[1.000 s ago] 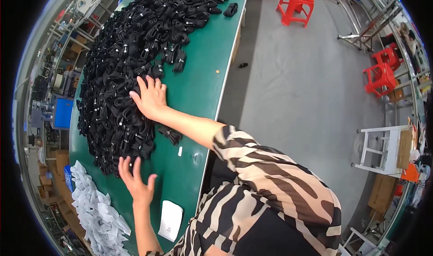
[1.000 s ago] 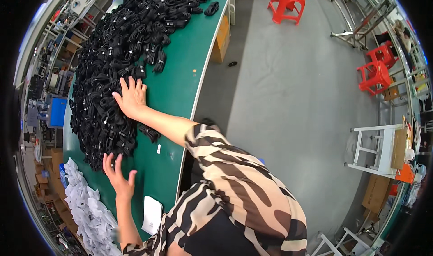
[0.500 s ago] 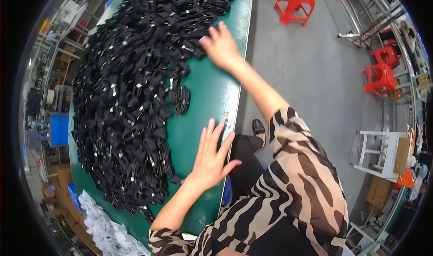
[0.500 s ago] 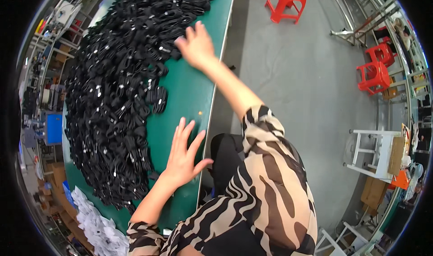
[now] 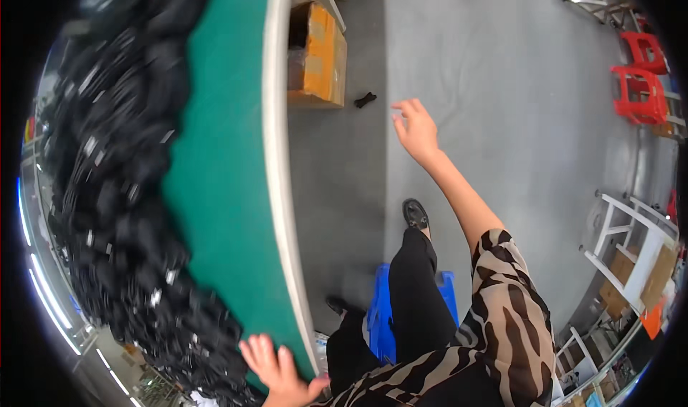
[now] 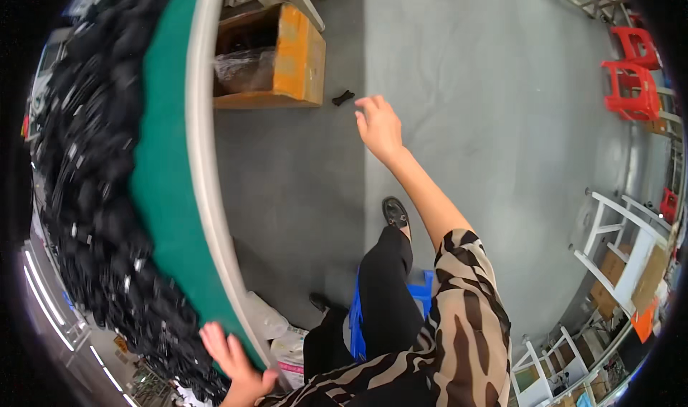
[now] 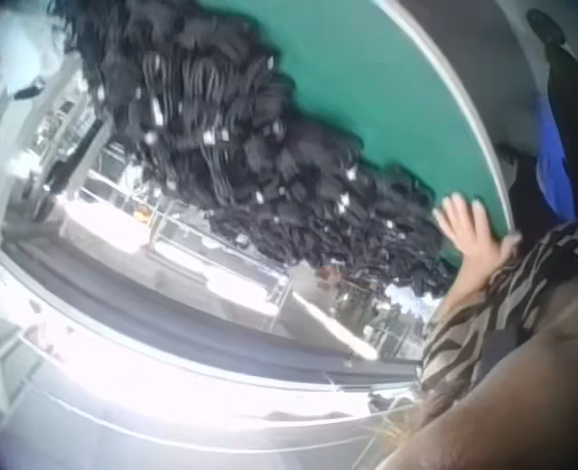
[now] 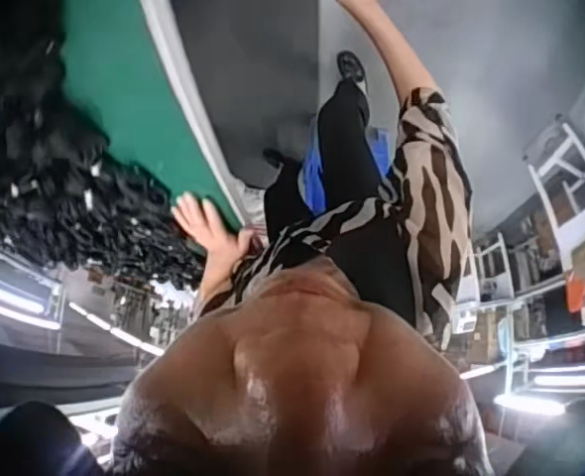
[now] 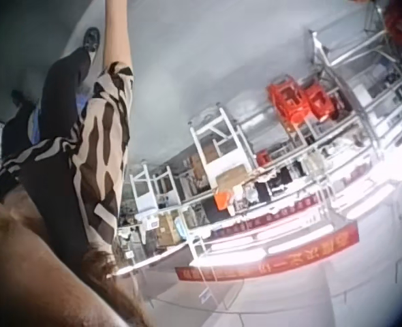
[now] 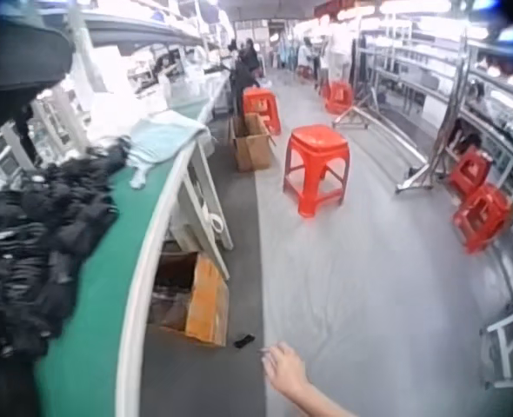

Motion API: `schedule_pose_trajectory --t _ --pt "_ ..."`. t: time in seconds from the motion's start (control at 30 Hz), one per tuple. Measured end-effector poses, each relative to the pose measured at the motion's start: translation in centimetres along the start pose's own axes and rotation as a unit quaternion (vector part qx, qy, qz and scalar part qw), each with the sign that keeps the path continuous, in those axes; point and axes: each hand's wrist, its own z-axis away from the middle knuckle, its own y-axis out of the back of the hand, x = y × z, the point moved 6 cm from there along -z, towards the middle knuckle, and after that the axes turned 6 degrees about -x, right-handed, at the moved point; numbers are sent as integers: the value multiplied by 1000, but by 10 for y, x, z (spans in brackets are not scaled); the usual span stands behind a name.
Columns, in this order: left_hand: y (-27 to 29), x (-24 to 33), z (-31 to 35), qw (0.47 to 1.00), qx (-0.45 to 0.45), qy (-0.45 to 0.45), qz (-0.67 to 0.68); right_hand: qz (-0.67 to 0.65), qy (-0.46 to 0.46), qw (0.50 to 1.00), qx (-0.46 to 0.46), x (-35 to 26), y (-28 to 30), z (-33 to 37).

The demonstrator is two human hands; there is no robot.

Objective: Packaging small black industrial components into white paper sleeves on a production line.

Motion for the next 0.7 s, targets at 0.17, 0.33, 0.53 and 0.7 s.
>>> schedule_pose_trajectory --t 0.17,0.33,0.53,0.7 --pt "46 6 -63 992 38 110 -46 280 15 927 -249 137 -163 -55" --pt "-5 -53 -80 990 -30 131 -31 483 30 783 -390 229 -236 -80" --pt "-23 -80 -92 989 -43 141 -34 500 85 775 -376 267 -285 -85" --pt "-30 -92 -82 989 -39 140 24 202 -144 961 -119 285 -250 -46"
